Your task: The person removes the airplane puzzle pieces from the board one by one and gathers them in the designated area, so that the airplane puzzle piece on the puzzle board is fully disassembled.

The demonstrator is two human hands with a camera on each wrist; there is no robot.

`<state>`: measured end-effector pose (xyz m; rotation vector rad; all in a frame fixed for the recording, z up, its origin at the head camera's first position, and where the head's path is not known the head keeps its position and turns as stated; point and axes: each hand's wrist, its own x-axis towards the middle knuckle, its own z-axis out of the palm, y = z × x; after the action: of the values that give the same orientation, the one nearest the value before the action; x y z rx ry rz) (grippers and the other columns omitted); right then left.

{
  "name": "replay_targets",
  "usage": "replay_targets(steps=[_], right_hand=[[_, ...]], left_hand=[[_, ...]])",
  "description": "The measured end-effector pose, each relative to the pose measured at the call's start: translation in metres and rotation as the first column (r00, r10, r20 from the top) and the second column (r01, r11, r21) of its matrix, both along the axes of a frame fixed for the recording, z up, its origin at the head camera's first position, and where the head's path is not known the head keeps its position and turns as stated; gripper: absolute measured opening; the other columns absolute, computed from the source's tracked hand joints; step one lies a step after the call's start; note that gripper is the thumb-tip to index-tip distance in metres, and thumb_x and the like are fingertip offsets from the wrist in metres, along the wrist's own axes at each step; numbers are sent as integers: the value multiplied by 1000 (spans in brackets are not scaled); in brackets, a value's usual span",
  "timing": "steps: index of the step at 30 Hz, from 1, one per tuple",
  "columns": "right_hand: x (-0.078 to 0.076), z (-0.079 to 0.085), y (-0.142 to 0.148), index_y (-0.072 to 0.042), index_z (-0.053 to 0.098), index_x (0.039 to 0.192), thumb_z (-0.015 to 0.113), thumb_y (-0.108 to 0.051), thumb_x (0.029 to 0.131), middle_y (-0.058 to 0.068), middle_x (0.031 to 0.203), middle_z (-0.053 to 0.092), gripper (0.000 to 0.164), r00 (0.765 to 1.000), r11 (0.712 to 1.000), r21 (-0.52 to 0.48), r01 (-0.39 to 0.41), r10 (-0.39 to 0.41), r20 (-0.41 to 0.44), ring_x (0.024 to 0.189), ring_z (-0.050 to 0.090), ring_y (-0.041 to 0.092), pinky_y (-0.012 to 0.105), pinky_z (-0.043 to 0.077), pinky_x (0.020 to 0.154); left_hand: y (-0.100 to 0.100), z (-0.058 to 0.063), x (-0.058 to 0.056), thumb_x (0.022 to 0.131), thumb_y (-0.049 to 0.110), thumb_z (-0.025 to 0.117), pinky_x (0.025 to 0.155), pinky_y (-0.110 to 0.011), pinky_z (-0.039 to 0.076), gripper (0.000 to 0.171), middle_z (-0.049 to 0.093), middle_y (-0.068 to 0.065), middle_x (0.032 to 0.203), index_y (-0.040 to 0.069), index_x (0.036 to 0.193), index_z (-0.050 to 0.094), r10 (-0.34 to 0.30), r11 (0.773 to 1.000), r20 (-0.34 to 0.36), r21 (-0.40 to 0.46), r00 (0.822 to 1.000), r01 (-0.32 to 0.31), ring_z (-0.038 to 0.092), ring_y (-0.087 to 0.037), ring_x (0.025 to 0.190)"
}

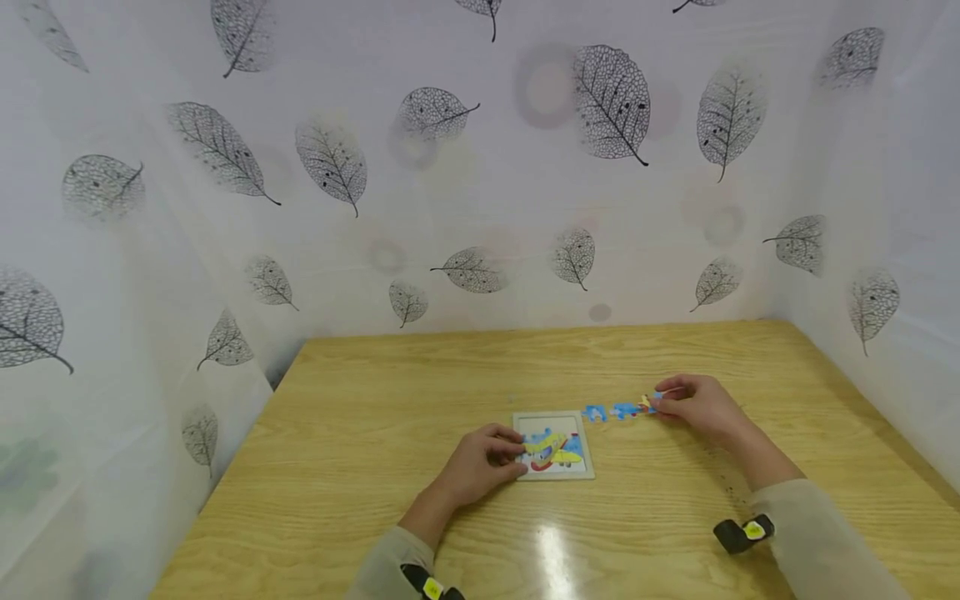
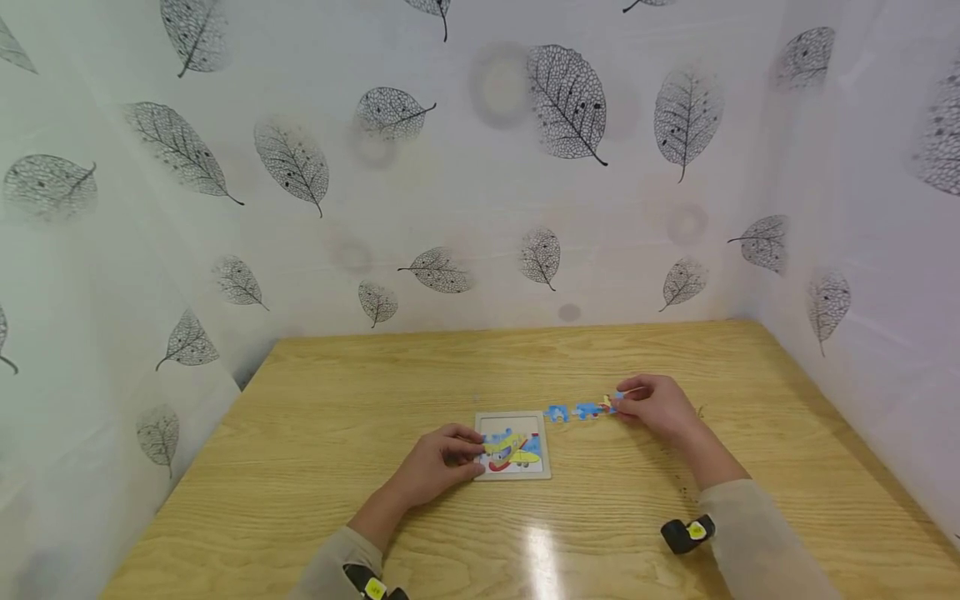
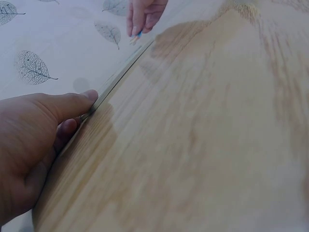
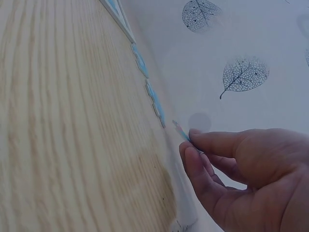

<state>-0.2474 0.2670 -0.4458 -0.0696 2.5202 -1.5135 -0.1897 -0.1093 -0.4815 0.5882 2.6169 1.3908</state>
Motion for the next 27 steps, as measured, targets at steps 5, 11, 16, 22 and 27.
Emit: replay_targets(steps=[5, 11, 16, 22, 27], right_hand=[[-1, -2, 4, 17, 52, 127, 69, -10, 94, 15, 101, 65, 46, 999, 1000, 9, 30, -30, 14, 78, 67, 9, 25, 59, 72], [-1, -3, 2, 14, 58, 121, 71, -13, 93, 15, 98, 67, 42, 1000, 992, 122, 29, -29, 0, 76, 66, 11, 25, 57, 67], [0, -1, -1, 15, 60, 116, 70, -12, 92, 17, 96, 70, 38, 999, 982, 184, 52, -50, -14, 74, 66, 11, 25, 56, 65], [2, -4, -4, 13, 63, 112, 70, -13, 91, 15, 96, 71, 34, 997, 979, 186, 81, -81, -5, 74, 65, 9, 24, 55, 65], [2, -4, -3, 14, 61, 116, 69, -15, 93, 15, 99, 69, 38, 996, 987, 133, 87, -91, 25, 76, 65, 9, 24, 57, 67]], left_hand=[[0, -1, 0, 88, 21, 78, 78, -18, 51, 22, 65, 2, 119, 10, 107, 78, 0, 1000, 0, -3, 1000, 0, 59, -4, 92], [0, -2, 0, 88, 21, 78, 78, -18, 51, 22, 65, 2, 119, 10, 107, 78, 2, 1000, -1, -2, 1000, -2, 59, -5, 92], [-1, -3, -1, 89, 23, 77, 79, -19, 50, 23, 64, 3, 119, 11, 108, 78, 2, 1000, -7, -10, 1000, -2, 59, -6, 94], [-1, -3, -2, 88, 23, 78, 79, -18, 50, 22, 65, 2, 119, 10, 107, 78, -4, 1000, -21, -15, 1000, 3, 60, -6, 94], [0, -1, -1, 88, 23, 78, 78, -18, 50, 22, 65, 2, 119, 10, 107, 78, -4, 1000, -22, -14, 1000, 3, 59, -5, 94]])
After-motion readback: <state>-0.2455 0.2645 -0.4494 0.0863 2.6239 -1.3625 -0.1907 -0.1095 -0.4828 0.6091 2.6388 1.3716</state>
